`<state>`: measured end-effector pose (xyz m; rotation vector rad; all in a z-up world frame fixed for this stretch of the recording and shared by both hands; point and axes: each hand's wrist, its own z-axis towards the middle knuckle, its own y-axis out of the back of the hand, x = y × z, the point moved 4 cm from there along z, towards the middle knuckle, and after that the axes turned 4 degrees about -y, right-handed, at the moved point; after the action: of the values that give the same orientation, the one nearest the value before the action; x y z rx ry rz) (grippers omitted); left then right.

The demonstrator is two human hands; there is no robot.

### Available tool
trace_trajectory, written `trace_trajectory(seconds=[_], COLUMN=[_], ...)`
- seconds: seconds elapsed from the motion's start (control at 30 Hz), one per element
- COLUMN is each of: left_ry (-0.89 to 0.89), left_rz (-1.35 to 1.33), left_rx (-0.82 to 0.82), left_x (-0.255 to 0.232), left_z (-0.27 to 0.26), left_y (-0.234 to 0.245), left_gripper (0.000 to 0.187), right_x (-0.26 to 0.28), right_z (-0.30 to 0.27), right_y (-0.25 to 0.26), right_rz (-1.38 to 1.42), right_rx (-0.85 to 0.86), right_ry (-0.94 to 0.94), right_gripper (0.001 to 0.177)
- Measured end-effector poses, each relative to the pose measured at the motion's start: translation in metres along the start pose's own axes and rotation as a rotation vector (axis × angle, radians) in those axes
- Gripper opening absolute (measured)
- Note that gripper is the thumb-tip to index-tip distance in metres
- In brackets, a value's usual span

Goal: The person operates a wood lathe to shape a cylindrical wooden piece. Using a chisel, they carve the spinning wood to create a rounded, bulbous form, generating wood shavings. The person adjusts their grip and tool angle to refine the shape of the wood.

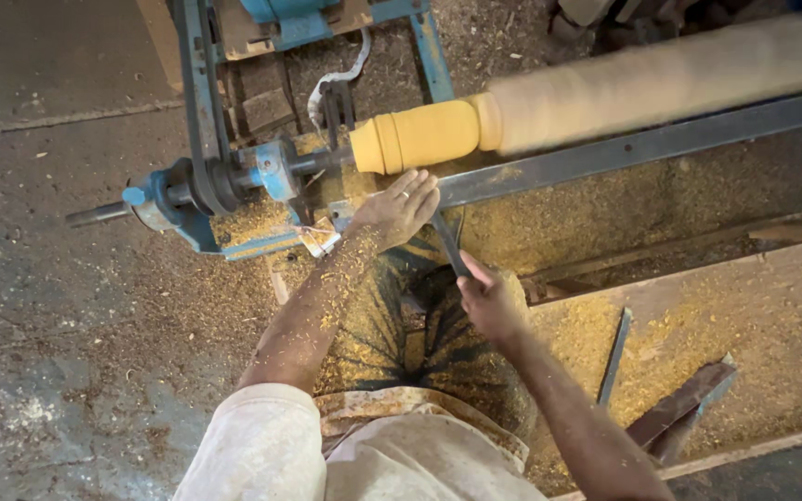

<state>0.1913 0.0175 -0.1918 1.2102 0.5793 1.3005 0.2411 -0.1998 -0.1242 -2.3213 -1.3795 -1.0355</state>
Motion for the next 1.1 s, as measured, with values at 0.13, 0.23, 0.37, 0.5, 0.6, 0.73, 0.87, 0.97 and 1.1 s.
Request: trace_trajectory(seconds=[0.13,0.23,0.37,0.5,0.6,0.73,0.87,0.97,1.1], left_ry=[0.012,-0.031,-0.062,-0.036,-0.005,0.003,0.024,0.024,0.018], left_rz=[-0.073,0.012,0.049,-0.042,-0.043,-0.046,-0.025,0.012,0.054], left_rx=[0.032,0.077,0.16,0.118,0.06,0.038,0.038,0.039,0.057], left_x=[0.002,0.003,0.005,0.007,0.008,0.009,0.007,0.008,0.008], left_z=[0.0,0.003,0.007,0.011,0.011,0.014,0.016,0.016,0.015], left_y=[0.008,0.012,0.014,0.017,0.022,0.029,0.029,0.029,0.03], left_gripper=[0.047,0.049,0.054,0.054,0.053,0.051,0.048,0.045,0.046], right_x=[-0.032,-0.054,-0.071,-0.078,-0.081,-0.069,-0.053,-0.055,-0.053], right_z=[0.011,0.027,0.029,0.035,0.045,0.038,0.029,0.036,0.036], right_y=[-0.018,-0.038,-0.059,-0.069,-0.049,-0.023,-0.015,-0.012,-0.011], right_rz=[0.176,0.338,0.391,0.475,0.396,0.256,0.153,0.208,0.187], right_rx=[-0.056,-0.089,-0.166,-0.181,-0.154,-0.094,-0.047,0.02,0.014], right_ry=[-0.075,0.09,-0.017,0.086,0.198,0.06,0.098,0.123,0.218], right_gripper=[0.055,0.055,0.056,0.055,0.055,0.055,0.056,0.057,0.054])
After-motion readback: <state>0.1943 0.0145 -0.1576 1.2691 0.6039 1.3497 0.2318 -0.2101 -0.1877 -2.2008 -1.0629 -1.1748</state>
